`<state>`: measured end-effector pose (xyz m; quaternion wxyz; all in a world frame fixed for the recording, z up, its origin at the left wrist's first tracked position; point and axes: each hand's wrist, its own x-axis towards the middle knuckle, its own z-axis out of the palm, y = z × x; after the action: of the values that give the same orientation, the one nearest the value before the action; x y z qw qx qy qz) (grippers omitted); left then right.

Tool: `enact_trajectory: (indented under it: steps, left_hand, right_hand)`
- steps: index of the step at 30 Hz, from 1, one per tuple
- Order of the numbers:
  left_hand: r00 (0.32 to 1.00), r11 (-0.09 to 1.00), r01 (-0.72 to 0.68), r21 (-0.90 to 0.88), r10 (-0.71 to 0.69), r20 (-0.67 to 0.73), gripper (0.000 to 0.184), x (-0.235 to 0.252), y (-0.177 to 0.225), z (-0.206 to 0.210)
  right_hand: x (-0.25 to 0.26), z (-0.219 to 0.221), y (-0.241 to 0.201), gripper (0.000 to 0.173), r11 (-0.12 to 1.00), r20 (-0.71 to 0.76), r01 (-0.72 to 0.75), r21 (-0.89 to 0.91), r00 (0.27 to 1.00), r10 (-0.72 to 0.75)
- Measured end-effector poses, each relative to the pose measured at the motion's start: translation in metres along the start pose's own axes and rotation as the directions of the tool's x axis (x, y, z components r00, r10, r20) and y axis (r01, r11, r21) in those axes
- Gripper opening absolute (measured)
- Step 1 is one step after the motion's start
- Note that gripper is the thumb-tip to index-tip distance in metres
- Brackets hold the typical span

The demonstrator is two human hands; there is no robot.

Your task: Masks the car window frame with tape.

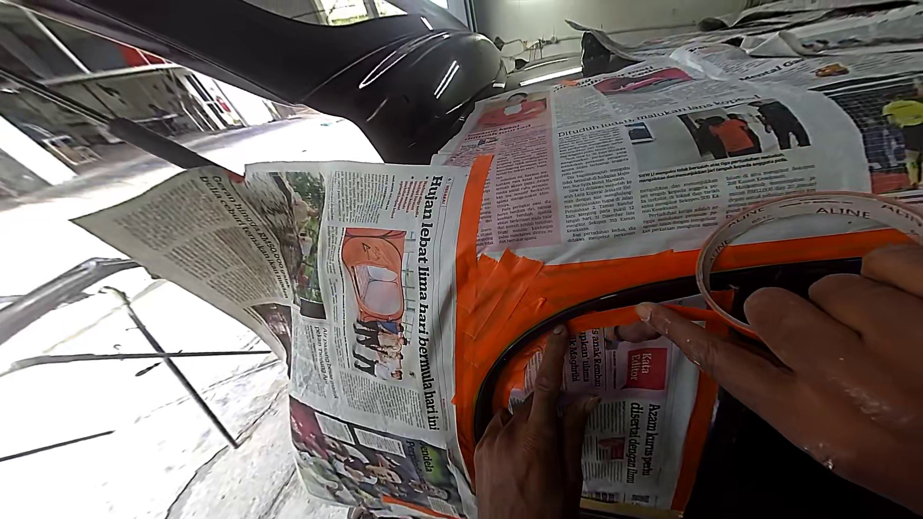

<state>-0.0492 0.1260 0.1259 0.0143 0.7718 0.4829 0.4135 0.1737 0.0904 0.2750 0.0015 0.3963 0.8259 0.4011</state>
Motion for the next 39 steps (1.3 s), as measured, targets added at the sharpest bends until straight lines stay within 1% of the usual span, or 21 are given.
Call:
enact_trajectory:
  steps: [2,3,6,9,11,14,17,22,25,28,30,33,36,39]
  left_hand:
    - [1.0,0.999,-0.009,0.038,0.008,0.008,0.058,0.001,0.003,-0.002]
    - [1.0,0.998,-0.016,0.058,0.016,0.01,0.058,0.002,0.004,-0.003]
    - [0.999,0.994,-0.035,0.1,0.035,0.003,0.055,0.004,0.006,-0.003]
    - [0.998,0.993,-0.054,0.104,0.055,-0.015,0.054,0.007,0.009,0.0]
    - [0.999,0.994,-0.052,0.097,0.053,-0.008,0.054,0.008,0.01,-0.001]
    - [0.998,0.995,-0.051,0.091,0.053,-0.017,0.053,0.007,0.01,0.001]
    - [0.999,0.996,-0.049,0.071,0.05,-0.009,0.056,0.007,0.01,0.0]
    - [0.999,0.996,-0.051,0.073,0.051,0.002,0.055,0.006,0.003,0.0]
    - [1.0,0.996,-0.013,0.083,0.011,0.029,0.057,-0.002,-0.008,-0.009]
    - [0.995,0.994,0.067,0.085,-0.073,0.068,0.059,-0.02,-0.021,-0.017]
    - [0.988,0.99,0.124,0.071,-0.13,0.088,0.06,-0.032,-0.027,-0.016]
    - [0.98,0.984,0.178,0.022,-0.18,0.082,0.063,-0.042,-0.025,-0.01]
    - [0.981,0.984,0.179,-0.008,-0.178,0.072,0.065,-0.041,-0.021,-0.009]
    - [0.991,0.992,0.119,0.031,-0.121,0.054,0.067,-0.036,-0.024,-0.007]
  right_hand:
    - [0.001,-0.005,0.0,0.043,1.0,0.064,0.002,0.005,0.998,-0.002]
    - [0.0,-0.004,0.001,0.044,1.0,0.067,0.009,-0.003,0.998,-0.009]
    - [-0.004,0.007,0.0,0.046,0.999,-0.047,0.01,-0.03,0.999,-0.012]
    - [-0.007,0.016,-0.006,0.046,0.999,-0.115,-0.038,-0.011,0.993,0.036]
    - [-0.008,0.017,-0.005,0.047,0.999,-0.116,-0.037,-0.013,0.993,0.036]
    - [-0.009,0.012,0.0,0.049,1.0,-0.088,0.003,-0.019,0.996,-0.005]
    - [-0.013,0.012,-0.002,0.05,1.0,-0.111,-0.018,-0.016,0.994,0.016]
    - [-0.019,0.009,-0.003,0.051,0.999,-0.102,-0.022,-0.026,0.995,0.019]
    - [-0.02,0.012,-0.002,0.049,0.999,-0.114,-0.027,-0.022,0.993,0.025]
    - [-0.021,0.013,-0.004,0.049,0.999,-0.113,-0.032,-0.034,0.993,0.028]
    - [-0.02,0.014,-0.004,0.047,0.999,-0.132,-0.031,-0.028,0.991,0.027]
    - [-0.019,0.013,-0.003,0.047,0.999,-0.141,-0.027,-0.032,0.99,0.022]
    - [-0.019,0.012,-0.002,0.049,0.999,-0.14,-0.008,-0.053,0.99,0.001]
    - [-0.018,0.011,-0.001,0.047,0.999,-0.135,0.0,-0.038,0.991,-0.005]
